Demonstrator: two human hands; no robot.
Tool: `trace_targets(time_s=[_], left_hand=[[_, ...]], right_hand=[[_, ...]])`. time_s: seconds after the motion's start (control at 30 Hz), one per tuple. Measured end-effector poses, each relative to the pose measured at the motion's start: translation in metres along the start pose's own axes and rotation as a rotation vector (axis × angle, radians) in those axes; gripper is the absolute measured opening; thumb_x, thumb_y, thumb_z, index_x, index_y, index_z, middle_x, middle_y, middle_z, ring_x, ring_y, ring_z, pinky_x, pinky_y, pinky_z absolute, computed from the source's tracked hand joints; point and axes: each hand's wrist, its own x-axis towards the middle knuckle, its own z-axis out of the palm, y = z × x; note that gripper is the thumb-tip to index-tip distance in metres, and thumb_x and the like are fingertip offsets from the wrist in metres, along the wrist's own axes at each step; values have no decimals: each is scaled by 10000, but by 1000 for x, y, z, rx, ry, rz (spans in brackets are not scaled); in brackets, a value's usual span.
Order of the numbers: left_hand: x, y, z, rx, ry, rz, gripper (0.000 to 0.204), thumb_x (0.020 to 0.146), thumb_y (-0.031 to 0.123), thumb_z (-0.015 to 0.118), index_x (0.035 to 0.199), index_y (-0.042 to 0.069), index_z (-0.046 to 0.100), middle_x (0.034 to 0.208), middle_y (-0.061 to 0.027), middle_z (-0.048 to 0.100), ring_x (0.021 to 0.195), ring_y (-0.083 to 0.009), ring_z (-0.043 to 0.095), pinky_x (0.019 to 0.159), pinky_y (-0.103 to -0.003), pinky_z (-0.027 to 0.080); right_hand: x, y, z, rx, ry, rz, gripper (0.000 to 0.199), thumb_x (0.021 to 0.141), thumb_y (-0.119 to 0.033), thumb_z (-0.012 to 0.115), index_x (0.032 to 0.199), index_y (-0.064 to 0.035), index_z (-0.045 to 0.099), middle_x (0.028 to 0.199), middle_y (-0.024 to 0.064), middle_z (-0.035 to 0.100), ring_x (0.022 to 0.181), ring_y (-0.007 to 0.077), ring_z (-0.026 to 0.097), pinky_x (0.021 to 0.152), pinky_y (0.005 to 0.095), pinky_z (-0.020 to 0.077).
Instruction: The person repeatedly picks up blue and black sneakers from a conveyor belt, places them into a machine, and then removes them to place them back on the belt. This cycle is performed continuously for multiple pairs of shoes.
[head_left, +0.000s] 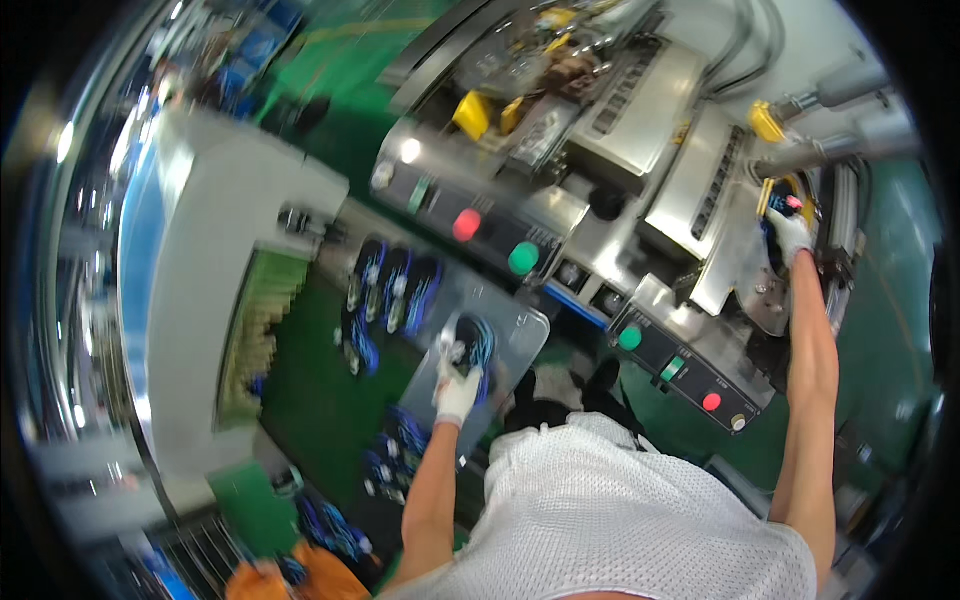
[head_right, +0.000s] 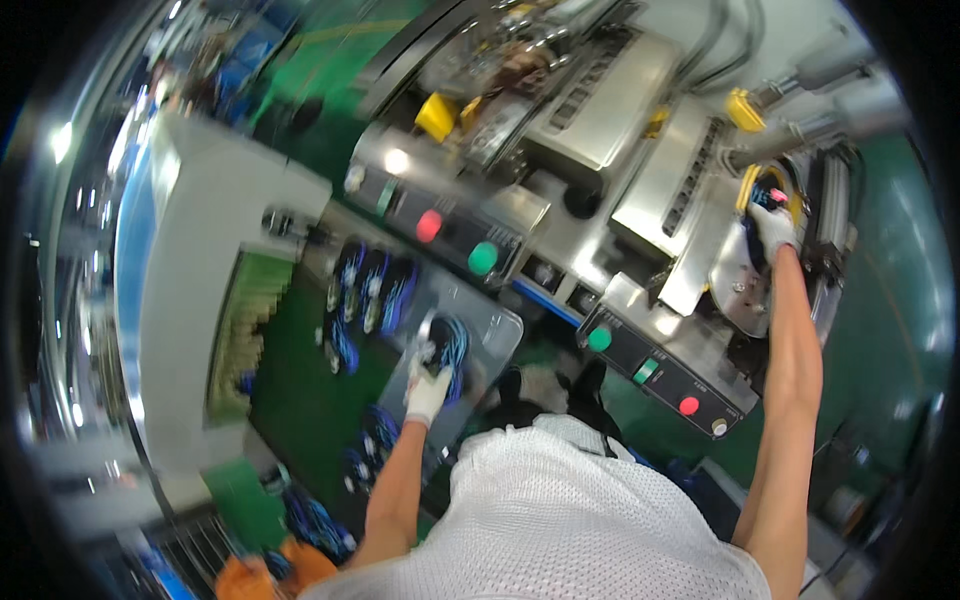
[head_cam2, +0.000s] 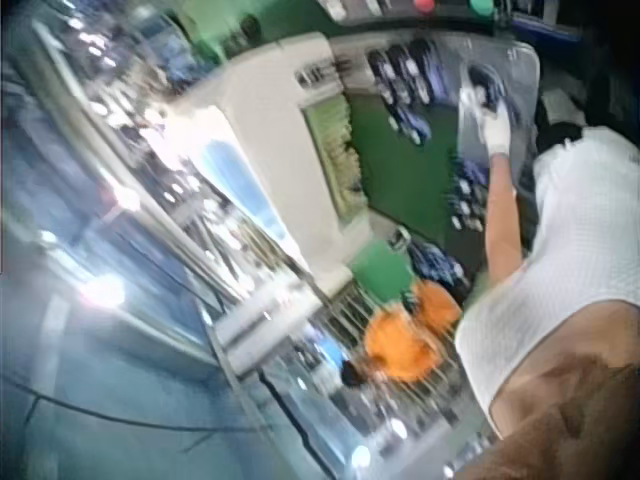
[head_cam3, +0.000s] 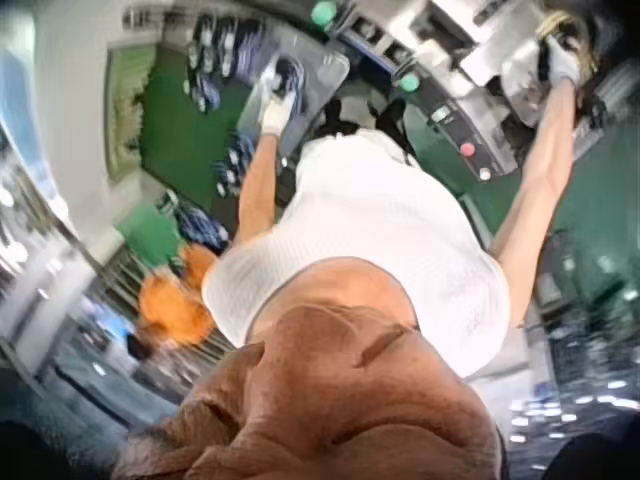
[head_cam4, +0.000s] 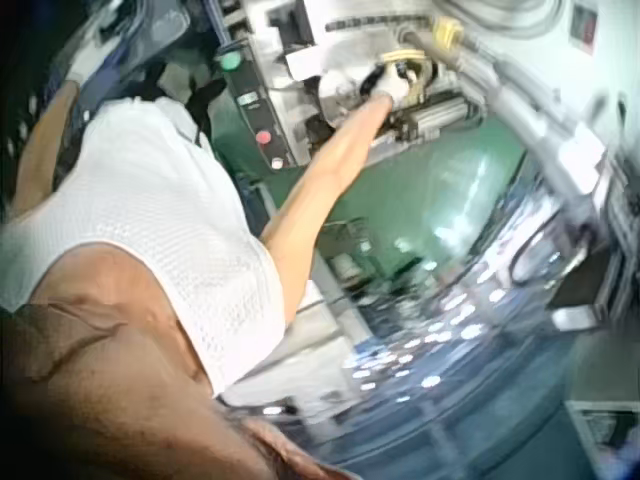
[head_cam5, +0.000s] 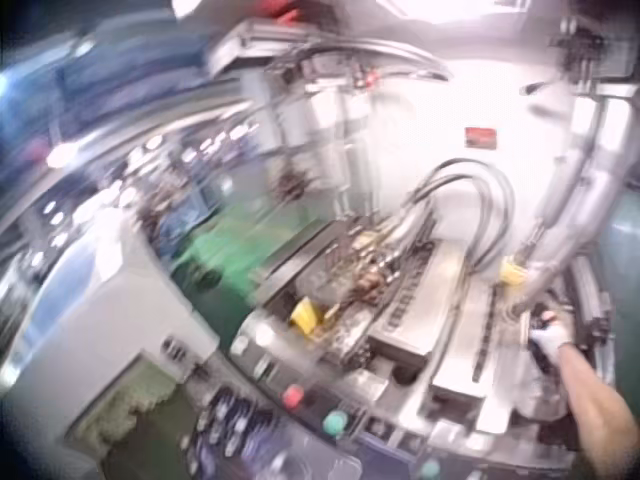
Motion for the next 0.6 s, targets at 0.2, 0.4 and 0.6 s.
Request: trace_targets(time_s=[0.2,0.4,0.6], left_hand=[[-1,-35,49,13,142,-54,707,833,446,760,1430,193,477,1152,-200,705,1042,-417,678,879,-539,522],[5,-27,38,-248,2,26,757,778,325,817,1410,86,477,1322,-241,585,1225,-423,587,1008,-504,484],[33,-77,-61,-296,-65,156,922,797,376,842,1523,37,386,1522,-224,456,1410,-394,455,1160,-465,384]], right_hand=[[-227,-141,51,-13,163,-519,686,982,-276,675,1530,30,395,1555,230,452,1420,318,471,1166,407,374],[-389,-77,190,-678,-188,-722,833,846,-141,702,1556,60,316,1644,303,239,1540,432,230,1271,502,168],[-418,-129,229,-681,-289,-531,1028,773,-335,811,1551,86,288,1636,304,247,1531,455,225,1255,519,198]])
